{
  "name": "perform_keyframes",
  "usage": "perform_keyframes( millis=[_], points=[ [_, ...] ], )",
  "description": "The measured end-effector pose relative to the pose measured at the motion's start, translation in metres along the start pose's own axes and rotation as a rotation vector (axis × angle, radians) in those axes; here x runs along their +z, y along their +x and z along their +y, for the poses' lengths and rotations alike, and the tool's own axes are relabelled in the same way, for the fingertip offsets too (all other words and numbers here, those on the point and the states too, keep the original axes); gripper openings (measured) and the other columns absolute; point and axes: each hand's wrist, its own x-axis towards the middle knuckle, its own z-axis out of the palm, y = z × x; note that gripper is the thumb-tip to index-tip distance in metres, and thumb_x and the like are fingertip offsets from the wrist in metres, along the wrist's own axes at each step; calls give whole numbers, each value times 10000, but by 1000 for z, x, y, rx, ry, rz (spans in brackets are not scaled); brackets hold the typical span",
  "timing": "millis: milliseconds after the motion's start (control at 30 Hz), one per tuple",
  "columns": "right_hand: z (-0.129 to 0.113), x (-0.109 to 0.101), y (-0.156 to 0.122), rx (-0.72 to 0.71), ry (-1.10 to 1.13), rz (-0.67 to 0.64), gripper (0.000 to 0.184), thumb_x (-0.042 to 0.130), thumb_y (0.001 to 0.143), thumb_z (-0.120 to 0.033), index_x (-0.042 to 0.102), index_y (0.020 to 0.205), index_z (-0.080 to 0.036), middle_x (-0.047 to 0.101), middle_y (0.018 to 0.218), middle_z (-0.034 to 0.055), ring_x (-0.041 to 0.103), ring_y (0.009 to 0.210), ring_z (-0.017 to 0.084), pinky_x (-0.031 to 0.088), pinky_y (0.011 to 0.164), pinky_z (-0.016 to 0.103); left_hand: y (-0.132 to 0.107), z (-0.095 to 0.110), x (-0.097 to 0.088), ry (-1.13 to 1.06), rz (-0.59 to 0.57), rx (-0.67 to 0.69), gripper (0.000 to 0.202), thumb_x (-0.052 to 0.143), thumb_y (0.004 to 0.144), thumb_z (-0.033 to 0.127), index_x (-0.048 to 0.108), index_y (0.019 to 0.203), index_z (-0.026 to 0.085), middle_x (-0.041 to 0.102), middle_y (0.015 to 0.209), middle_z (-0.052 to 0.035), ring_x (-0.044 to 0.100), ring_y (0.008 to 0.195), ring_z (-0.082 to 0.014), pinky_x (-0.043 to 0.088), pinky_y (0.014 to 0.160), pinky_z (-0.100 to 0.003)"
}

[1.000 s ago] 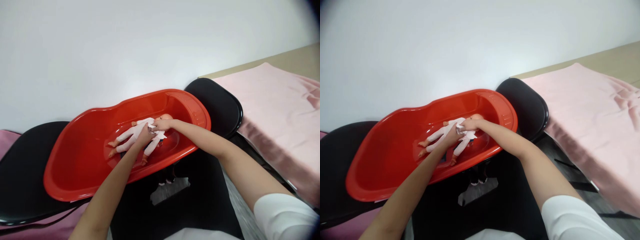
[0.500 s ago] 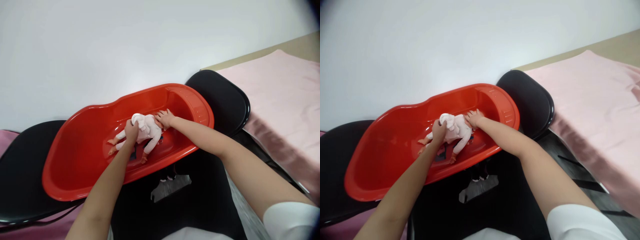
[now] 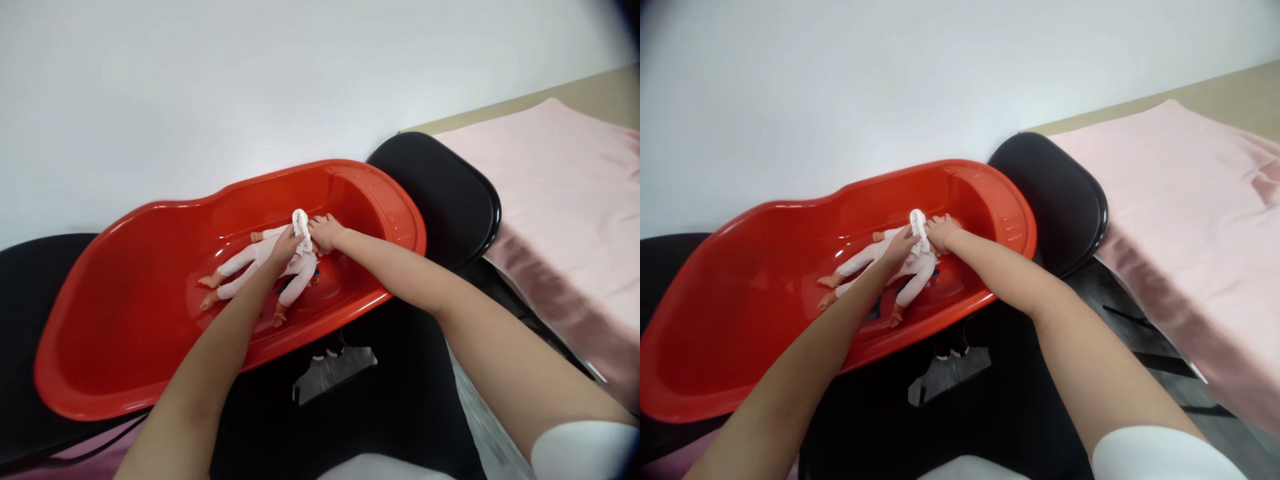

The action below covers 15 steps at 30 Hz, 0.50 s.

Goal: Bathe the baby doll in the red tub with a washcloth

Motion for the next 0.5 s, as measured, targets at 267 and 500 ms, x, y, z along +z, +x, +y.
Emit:
perform_keyframes(
  millis=[267, 500],
  points=[
    [-7, -1, -2, 8, -18, -6, 1032, 906, 827, -396, 441, 1707, -121, 459, 1726, 247, 423, 1571, 455, 306, 1354, 696, -9, -2, -10, -62, -129, -4, 539, 705, 876, 318, 662, 1382, 137, 752, 1405, -148, 723, 1247, -297, 559, 1133, -430],
    [-7, 0, -1, -5, -41, 0, 1011, 881, 836, -378, 441, 1706, -114, 474, 1706, 243, 423, 1569, 461, 315, 1342, 697, -13, 6, -12, 235, -48, -8, 773, 705, 888, 182, 487, 1629, 159, 686, 1488, -169, 701, 1276, -283, 555, 1138, -434]
  ],
)
